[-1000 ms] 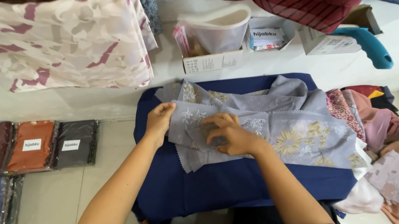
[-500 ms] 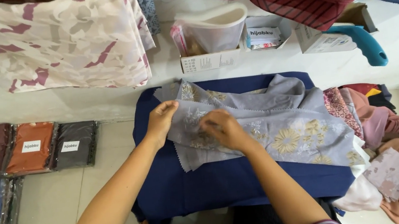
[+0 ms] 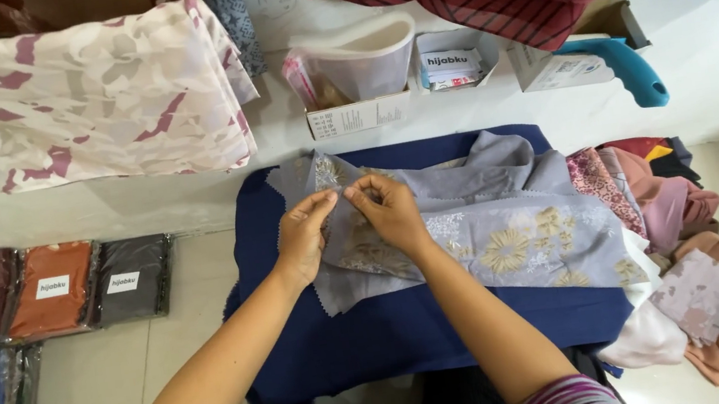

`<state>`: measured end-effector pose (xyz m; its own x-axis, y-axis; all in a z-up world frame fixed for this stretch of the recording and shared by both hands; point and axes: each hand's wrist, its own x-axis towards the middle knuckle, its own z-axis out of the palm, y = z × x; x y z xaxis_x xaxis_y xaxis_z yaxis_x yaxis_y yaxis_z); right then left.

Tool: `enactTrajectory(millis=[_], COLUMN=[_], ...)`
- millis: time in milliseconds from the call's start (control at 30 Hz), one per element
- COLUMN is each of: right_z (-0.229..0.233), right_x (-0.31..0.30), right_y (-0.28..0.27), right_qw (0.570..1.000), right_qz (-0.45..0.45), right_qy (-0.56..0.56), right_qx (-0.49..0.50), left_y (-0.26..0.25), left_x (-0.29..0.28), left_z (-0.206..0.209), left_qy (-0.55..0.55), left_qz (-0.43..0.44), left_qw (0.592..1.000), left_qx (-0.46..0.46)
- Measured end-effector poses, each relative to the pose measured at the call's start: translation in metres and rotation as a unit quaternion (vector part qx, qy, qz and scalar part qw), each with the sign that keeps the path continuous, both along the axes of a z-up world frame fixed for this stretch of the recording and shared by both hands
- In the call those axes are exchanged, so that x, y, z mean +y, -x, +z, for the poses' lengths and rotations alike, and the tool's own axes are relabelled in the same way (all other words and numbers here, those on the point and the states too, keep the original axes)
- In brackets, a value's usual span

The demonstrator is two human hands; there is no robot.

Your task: Cleaning a light grey hijab by unfolding it, smoothing it out on a mat, and using a lint roller to remove lint and debris.

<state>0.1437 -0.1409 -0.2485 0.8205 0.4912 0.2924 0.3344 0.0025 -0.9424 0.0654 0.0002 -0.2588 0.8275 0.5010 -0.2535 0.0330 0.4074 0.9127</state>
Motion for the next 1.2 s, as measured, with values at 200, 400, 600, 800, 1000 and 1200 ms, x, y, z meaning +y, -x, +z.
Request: enactTrajectory(millis=[200,400,600,800,1000,1200], right_z=[0.006,0.001,0.008,0.026,0.043,0.094], right_x=[0.003,0.004,-0.009,-0.112,-0.259,-0.349], right_y=[0.007,0.007,0.002,-0.047,-0.092,-0.077], right_qw=[0.999,0.998,0.997,0.945,0.764,0.666], right_qz=[-0.033,-0.055,-0.011,0.124,-0.004,-0.157], right_qy=[-0.001,0.016,0.072,0.250,0.605,0.658], right_qx=[0.005,0.013,-0.033,-0.169,-0.225,-0.315], left_y=[-0.004,0.009,0.003,0.009,0.023,0.036], left_x=[0.008,-0.015,-0.002,0.022,0.075,0.072], left_z=[-0.029,0.027,-0.004,0.011,0.050,0.104], left_qy=[0.001,-0.038,-0.127,-0.235,-0.176,-0.275], left_qz=[0.003,0.002,0.012,0.070,0.132,0.116], left_qw=[1.000,0.999,0.992,0.969,0.967,0.936], left_qx=[-0.016,-0.026,-0.002,-0.021,-0.131,-0.188])
